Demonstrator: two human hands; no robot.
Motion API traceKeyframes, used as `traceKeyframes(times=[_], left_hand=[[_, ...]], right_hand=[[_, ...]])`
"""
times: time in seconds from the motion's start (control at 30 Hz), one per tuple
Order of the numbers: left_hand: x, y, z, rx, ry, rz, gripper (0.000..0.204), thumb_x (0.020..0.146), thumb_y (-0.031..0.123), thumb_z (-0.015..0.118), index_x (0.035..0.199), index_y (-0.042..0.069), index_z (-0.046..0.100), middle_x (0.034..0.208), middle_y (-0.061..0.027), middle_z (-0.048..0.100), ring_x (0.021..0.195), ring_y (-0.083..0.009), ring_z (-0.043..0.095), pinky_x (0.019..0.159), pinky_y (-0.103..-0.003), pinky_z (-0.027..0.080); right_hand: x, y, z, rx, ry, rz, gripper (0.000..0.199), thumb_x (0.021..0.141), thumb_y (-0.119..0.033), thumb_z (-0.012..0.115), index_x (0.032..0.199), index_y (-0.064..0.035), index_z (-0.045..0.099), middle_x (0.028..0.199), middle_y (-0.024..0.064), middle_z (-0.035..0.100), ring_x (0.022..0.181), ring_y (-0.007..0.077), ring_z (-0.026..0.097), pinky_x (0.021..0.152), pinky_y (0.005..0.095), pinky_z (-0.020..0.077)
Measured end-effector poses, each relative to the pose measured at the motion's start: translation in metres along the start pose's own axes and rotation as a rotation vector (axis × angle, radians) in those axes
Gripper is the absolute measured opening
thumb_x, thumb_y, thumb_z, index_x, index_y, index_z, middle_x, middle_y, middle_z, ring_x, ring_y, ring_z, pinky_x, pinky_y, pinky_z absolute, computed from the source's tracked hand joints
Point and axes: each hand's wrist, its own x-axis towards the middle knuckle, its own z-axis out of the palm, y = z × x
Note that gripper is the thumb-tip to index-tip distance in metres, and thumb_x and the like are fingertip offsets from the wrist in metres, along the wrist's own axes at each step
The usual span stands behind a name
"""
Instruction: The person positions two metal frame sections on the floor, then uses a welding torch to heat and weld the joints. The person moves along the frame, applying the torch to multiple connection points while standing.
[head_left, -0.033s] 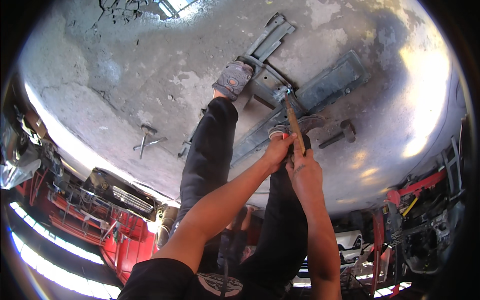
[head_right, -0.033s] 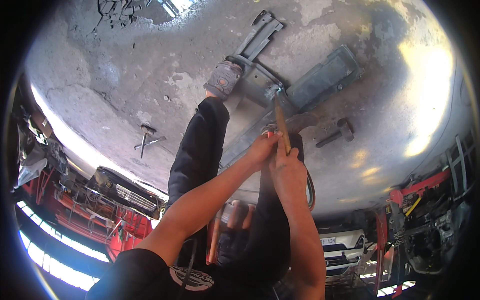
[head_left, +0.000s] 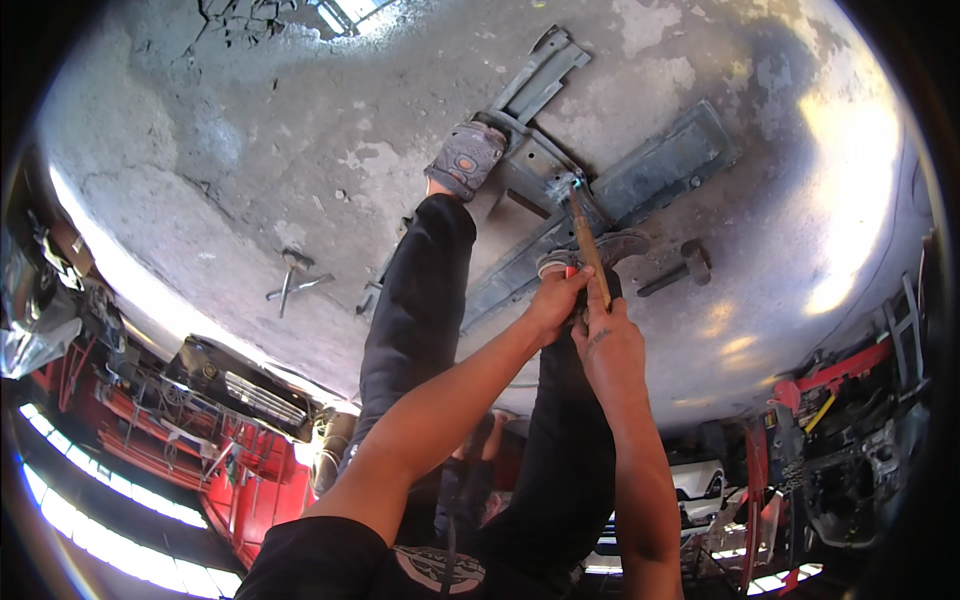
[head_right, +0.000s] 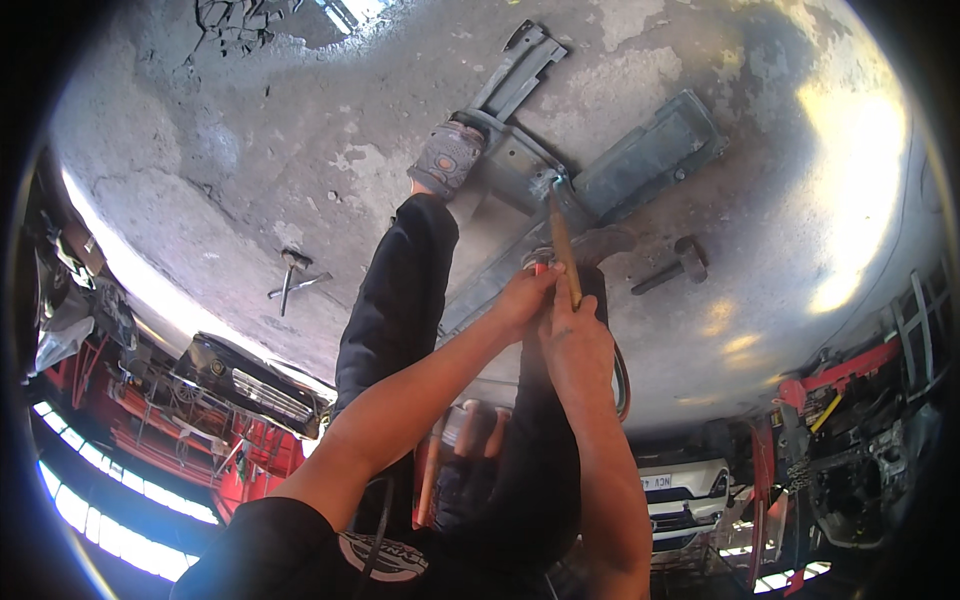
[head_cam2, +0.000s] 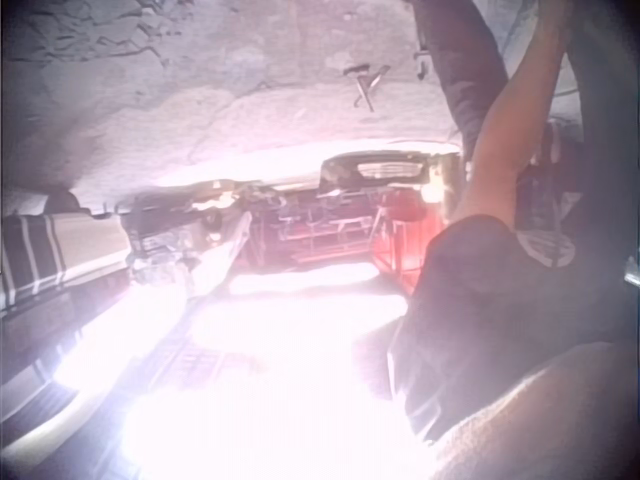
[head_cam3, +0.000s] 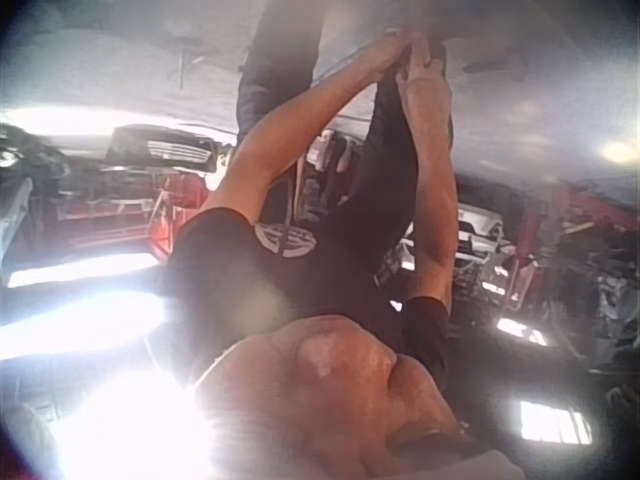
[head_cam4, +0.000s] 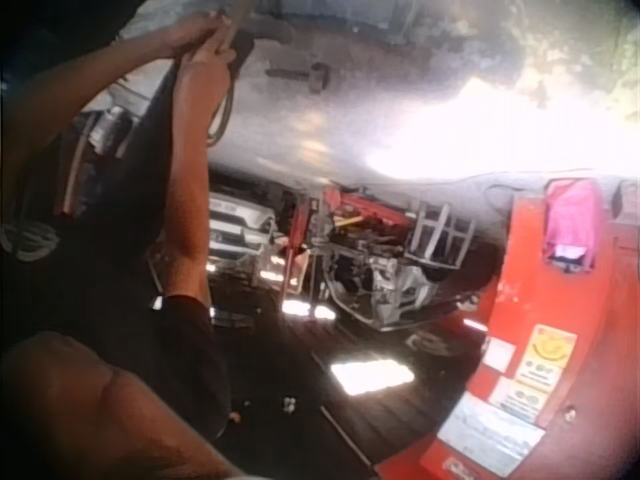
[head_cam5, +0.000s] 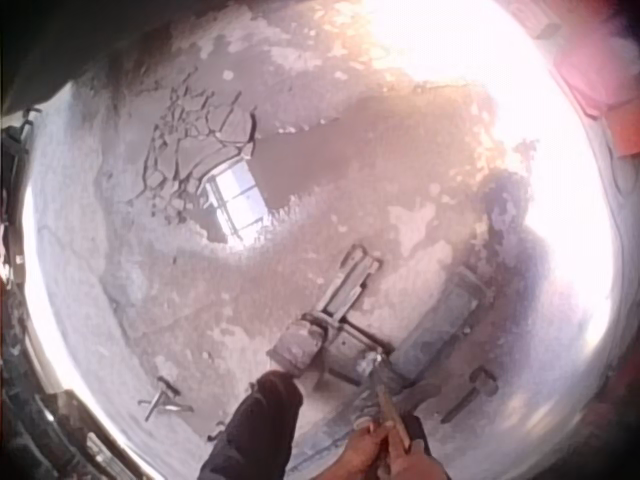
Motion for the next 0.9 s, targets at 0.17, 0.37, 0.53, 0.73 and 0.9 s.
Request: traceKeyframes(times=[0.17, 0.37, 0.53, 0.73, 0.9], left_hand=[[0.0005, 0.0000, -0.0011, -0.011, 0.007, -0.005, 0.040, 0.102, 0.037, 0.064, 0.113, -0.002, 0.063, 0.101, -0.0110, 0.068, 0.087, -0.0201, 0.067, 0.076, -0.036, 0.055], [-0.0017, 0.0022, 0.0010, -0.026, 0.015, -0.019, 0.039, 0.103, 0.035, 0.064, 0.112, -0.003, 0.064, 0.100, -0.0110, 0.069, 0.087, -0.0201, 0.068, 0.076, -0.036, 0.055], [-0.0013, 0.0032, 0.0032, -0.018, 0.013, -0.029, 0.037, 0.103, 0.034, 0.063, 0.112, -0.002, 0.064, 0.099, -0.0104, 0.069, 0.086, -0.0194, 0.068, 0.075, -0.035, 0.055], [-0.0013, 0.0043, 0.0048, -0.006, 0.029, -0.030, 0.036, 0.103, 0.034, 0.063, 0.112, -0.001, 0.064, 0.099, -0.0100, 0.069, 0.085, -0.0191, 0.068, 0.074, -0.035, 0.055], [-0.0026, 0.0053, 0.0060, -0.009, 0.020, -0.017, 0.035, 0.103, 0.033, 0.063, 0.112, -0.001, 0.063, 0.099, -0.0101, 0.068, 0.085, -0.0189, 0.068, 0.074, -0.035, 0.055]], right_hand=[[0.0003, -0.0037, -0.0060, 0.040, -0.041, 0.042, 0.072, 0.085, -0.018, 0.075, 0.151, -0.0087, 0.046, 0.108, 0.0223, 0.060, 0.085, 0.0416, 0.069, 0.075, 0.0478, 0.0570], [0.0011, -0.0043, -0.0085, 0.033, -0.061, 0.048, 0.073, 0.085, -0.018, 0.075, 0.151, -0.0089, 0.046, 0.109, 0.0232, 0.060, 0.086, 0.0420, 0.069, 0.075, 0.0479, 0.0571], [0.0019, -0.0034, -0.0114, 0.025, -0.086, 0.067, 0.074, 0.086, -0.019, 0.075, 0.152, -0.0103, 0.044, 0.110, 0.0232, 0.060, 0.087, 0.0419, 0.069, 0.076, 0.0480, 0.0574], [0.0029, -0.0020, -0.0110, 0.025, -0.089, 0.062, 0.074, 0.086, -0.019, 0.075, 0.153, -0.0107, 0.044, 0.111, 0.0231, 0.060, 0.087, 0.0420, 0.069, 0.077, 0.0479, 0.0575], [0.0024, 0.0050, -0.0038, -0.020, -0.017, -0.023, 0.068, 0.089, -0.021, 0.067, 0.152, -0.0074, 0.044, 0.101, 0.0221, 0.059, 0.073, 0.0393, 0.071, 0.070, 0.0461, 0.0598]])
